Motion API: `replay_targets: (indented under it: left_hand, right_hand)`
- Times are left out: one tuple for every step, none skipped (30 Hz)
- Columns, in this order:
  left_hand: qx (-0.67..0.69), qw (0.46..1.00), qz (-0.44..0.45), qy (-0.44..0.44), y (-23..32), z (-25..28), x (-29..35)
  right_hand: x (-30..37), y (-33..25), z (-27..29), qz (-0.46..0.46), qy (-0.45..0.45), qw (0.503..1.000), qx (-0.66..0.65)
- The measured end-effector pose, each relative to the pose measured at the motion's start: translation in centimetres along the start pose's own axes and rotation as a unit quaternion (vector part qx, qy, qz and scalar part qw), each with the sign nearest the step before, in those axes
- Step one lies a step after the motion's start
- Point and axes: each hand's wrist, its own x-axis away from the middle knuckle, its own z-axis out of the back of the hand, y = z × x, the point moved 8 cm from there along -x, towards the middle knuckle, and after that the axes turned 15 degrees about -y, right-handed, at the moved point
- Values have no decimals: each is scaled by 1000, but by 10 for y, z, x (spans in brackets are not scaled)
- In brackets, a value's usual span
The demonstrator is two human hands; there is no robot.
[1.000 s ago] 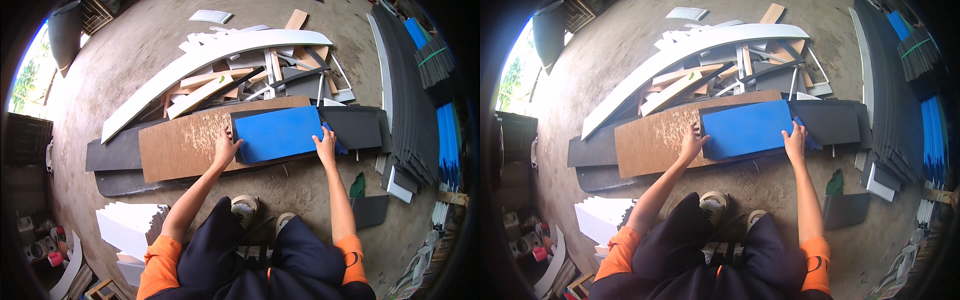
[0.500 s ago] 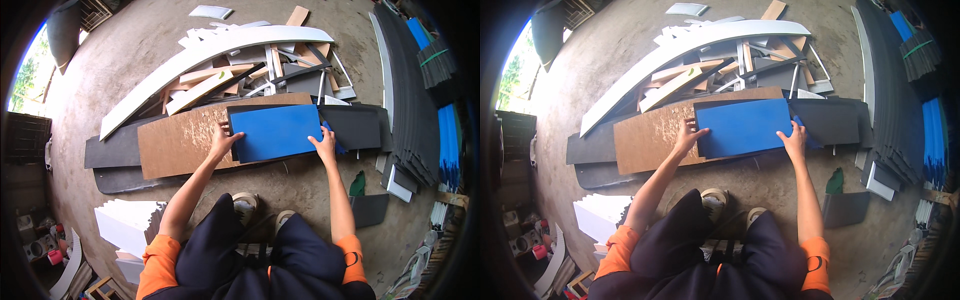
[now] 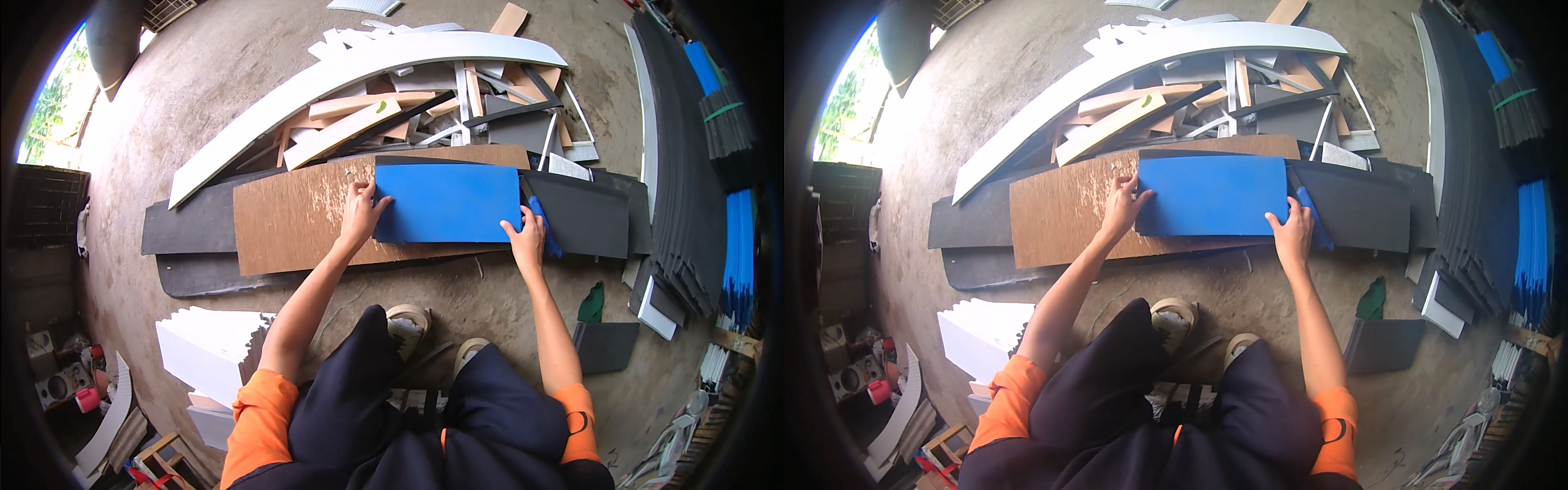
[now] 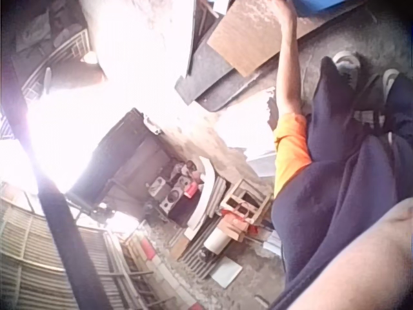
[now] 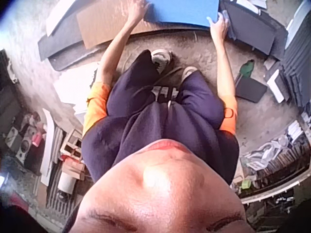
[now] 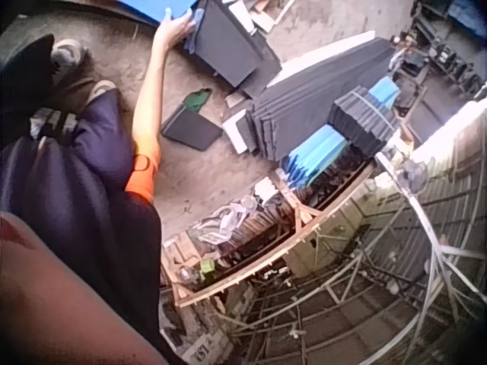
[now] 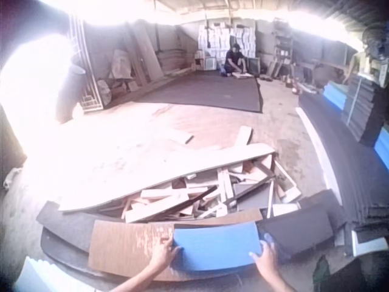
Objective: The person uses a blue utility knife to cut black foam sheets on a wooden board, using a blue foam sheet as a template for sizing. The person repeatedly aligns the template, cuts the black foam, and stacks the cut pieces.
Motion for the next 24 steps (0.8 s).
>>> replay_targets:
  left_hand:
    - [-11, 1000, -9, 6, 1, 2, -2]
    - [-22, 1000, -19, 11, 1, 3, -3]
    - [-33, 999, -15, -1, -1, 3, -5]
    - [-43, 999, -12, -16, -1, 2, -7]
    - [-53, 998, -9, -31, -1, 0, -9]
    - [-49, 998, -12, -39, 0, 0, -11]
    - [-45, 998, -14, -45, -3, -1, -13]
    - [-41, 998, -16, -52, -6, -1, -14]
    - [-41, 997, -12, -58, -10, -1, -16]
    - [-37, 997, -12, -65, -9, -1, -17]
    - [-33, 997, -12, -72, -8, -1, -17]
    - [-29, 996, -12, -80, -8, -1, -18]
    - [-23, 996, -15, -80, -9, -1, -18]
    - [-17, 996, -18, -80, -10, 0, -17]
    - [-11, 996, -22, -80, -11, 1, -17]
    - [-13, 996, -18, -82, -9, 1, -18]
    - [-16, 996, -15, -85, -7, 1, -18]
    - [-18, 996, -11, -87, -5, 1, -18]
    - [-9, 996, -15, -83, -6, 1, -18]
    - [1, 997, -19, -79, -8, 2, -17]
    - [10, 997, -23, -76, -9, 2, -16]
    - [5, 997, -24, -74, -10, 3, -16]
    - [1, 997, -26, -71, -10, 4, -15]
    - [-4, 997, -28, -69, -10, 5, -15]
  right_hand:
    - [1, -5, 0, 0, 0, 1000, 7]
    - [2, -9, -1, -1, -1, 1000, 15]
    - [0, -9, -1, 2, -2, 1000, 7]
    - [-2, -6, -1, 3, -3, 1000, 1]
    - [-3, -3, -1, 4, -5, 1000, -6]
    - [-4, -1, -1, 11, -4, 1000, -10]
    - [-6, 0, -1, 19, -4, 1000, -14]
    - [-6, 0, -1, 27, -4, 999, -17]
    - [-5, 0, -2, 34, 7, 999, -22]
    - [-6, 2, -2, 35, 2, 999, -28]
    - [-6, 3, -2, 35, -4, 999, -35]
    - [-7, 4, -3, 36, -10, 998, -41]
    - [-6, 2, -3, 38, -10, 998, -42]
    - [-6, 1, -2, 40, -10, 998, -43]
    - [-5, -1, -2, 42, -10, 998, -43]
    - [-5, 0, -2, 44, -10, 998, -39]
    - [-5, 1, -2, 45, -10, 998, -35]
    - [-5, 2, -2, 47, -10, 998, -31]
    - [-5, 0, -2, 49, -11, 998, -34]
    - [-5, -1, -1, 50, -12, 998, -36]
    - [-4, -1, -1, 52, -13, 998, -39]
    - [-4, -3, -1, 53, -13, 998, -32]
    - [-3, -4, -1, 55, -12, 998, -25]
    - [-2, -6, -1, 57, -12, 998, -19]
